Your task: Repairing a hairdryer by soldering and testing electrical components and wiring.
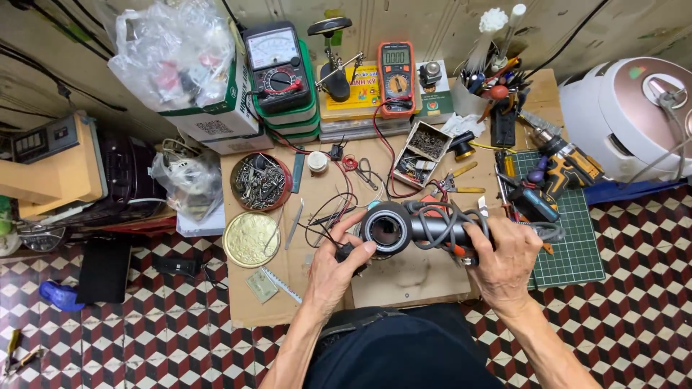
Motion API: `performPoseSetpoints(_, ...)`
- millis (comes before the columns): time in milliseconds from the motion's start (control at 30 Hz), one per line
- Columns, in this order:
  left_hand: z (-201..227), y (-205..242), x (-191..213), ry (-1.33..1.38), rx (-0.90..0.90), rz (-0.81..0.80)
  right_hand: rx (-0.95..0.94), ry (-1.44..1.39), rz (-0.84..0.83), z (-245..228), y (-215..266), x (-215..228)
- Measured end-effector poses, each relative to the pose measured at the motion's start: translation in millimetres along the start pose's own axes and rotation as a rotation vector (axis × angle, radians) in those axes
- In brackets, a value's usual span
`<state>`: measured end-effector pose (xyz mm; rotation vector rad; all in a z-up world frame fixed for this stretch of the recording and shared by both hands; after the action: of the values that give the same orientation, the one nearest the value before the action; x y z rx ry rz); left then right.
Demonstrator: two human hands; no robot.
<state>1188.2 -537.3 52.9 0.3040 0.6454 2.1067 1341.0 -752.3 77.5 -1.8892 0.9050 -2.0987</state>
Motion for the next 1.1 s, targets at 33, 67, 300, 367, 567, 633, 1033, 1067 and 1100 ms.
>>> performPoseSetpoints(33,0,-3,1,-0.001,-0.012,0.004,-0.005,-0.01,-0.026,2,-2,-3)
performPoseSetpoints(67,1,-5,0,0.0,-0.012,0.003,-0.005,-0.008,-0.026,3,-5,-4)
performPoseSetpoints(300,-5,-14,-6,0.092,0.006,-0.026,0.004,-0.047,-0.043,7,-4,-12)
performPoseSetpoints(367,-4,-14,-7,0.105,0.015,-0.034,-0.005,-0.052,-0.046,7,-3,-12)
performPoseSetpoints(567,-8,-15,-5,0.106,0.006,-0.011,-0.052,-0.063,-0.064,5,4,-18)
performPoseSetpoints(633,-7,-14,-5,0.07,0.002,-0.009,-0.071,-0.069,-0.099,5,4,-19)
performPoseSetpoints(1033,0,-8,-2,-0.016,0.02,0.029,-0.067,-0.088,-0.113,3,3,-21)
performPoseSetpoints(1067,-1,-8,-2,-0.015,0.02,0.027,-0.067,-0.086,-0.114,3,2,-20)
performPoseSetpoints(1100,-2,-9,-2,0.006,0.019,0.018,-0.064,-0.096,-0.125,3,0,-19)
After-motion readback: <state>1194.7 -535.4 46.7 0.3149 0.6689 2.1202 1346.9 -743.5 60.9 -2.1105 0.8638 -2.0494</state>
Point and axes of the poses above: each hand's wrist, its own y-axis away from the middle knuckle, its own x-axis out of the back of the hand, z = x × y, the point moved 7 cm from there along -y, towards the middle knuckle, and after that the axes turned 10 degrees about x, right-handed, at the moved point
